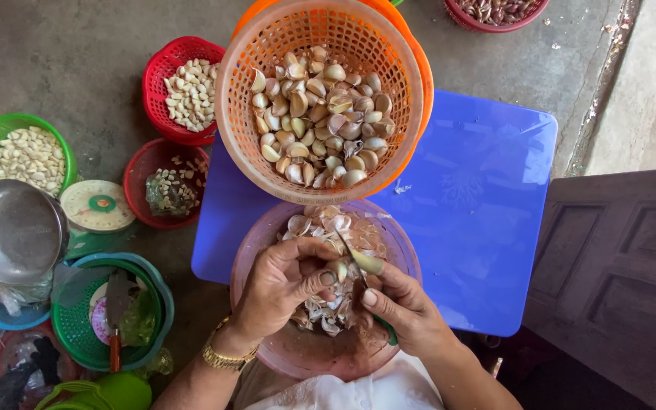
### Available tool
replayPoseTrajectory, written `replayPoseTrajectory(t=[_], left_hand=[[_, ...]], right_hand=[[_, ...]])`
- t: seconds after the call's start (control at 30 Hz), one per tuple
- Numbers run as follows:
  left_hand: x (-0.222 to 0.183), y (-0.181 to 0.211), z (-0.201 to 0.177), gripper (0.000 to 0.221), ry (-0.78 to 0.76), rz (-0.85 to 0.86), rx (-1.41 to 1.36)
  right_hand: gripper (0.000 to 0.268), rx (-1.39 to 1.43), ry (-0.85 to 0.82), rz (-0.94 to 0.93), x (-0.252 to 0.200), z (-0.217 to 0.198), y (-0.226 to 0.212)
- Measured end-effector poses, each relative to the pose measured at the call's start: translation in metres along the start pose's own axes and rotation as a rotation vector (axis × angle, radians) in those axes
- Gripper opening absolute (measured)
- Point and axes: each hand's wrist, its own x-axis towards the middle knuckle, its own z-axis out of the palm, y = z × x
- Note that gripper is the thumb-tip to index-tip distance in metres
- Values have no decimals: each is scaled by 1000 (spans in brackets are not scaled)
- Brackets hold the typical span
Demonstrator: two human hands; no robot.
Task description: The person is peeling individual garlic cloves using their hands and a small knife, placing the skins into a bowl.
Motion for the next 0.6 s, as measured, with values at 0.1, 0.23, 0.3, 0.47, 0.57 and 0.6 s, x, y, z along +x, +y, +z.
replayPoseTrajectory(t=[0.1, 0.23, 0.3, 0.47, 0.57, 0.6], left_hand=[[-1, 7, 9, 46, -51, 80, 62], [-2, 4, 7, 29, 44, 1, 28], [0, 2, 2, 27, 31, 32, -63], [-1, -2, -16, 22, 35, 54, -206], [-3, -4, -20, 21, 21, 93, -198], [-3, -5, -20, 15, -3, 136, -169]], right_hand=[[57, -108, -48, -11, 6, 19, -21], [53, -57, -124, -59, 3, 12, -9], [59, 142, -126, -14, 0, 6, -2], [48, 97, -252, -104, -6, -6, -2], [46, 177, -217, -70, -3, -8, 1], [46, 252, -131, -7, 0, -8, 2]])
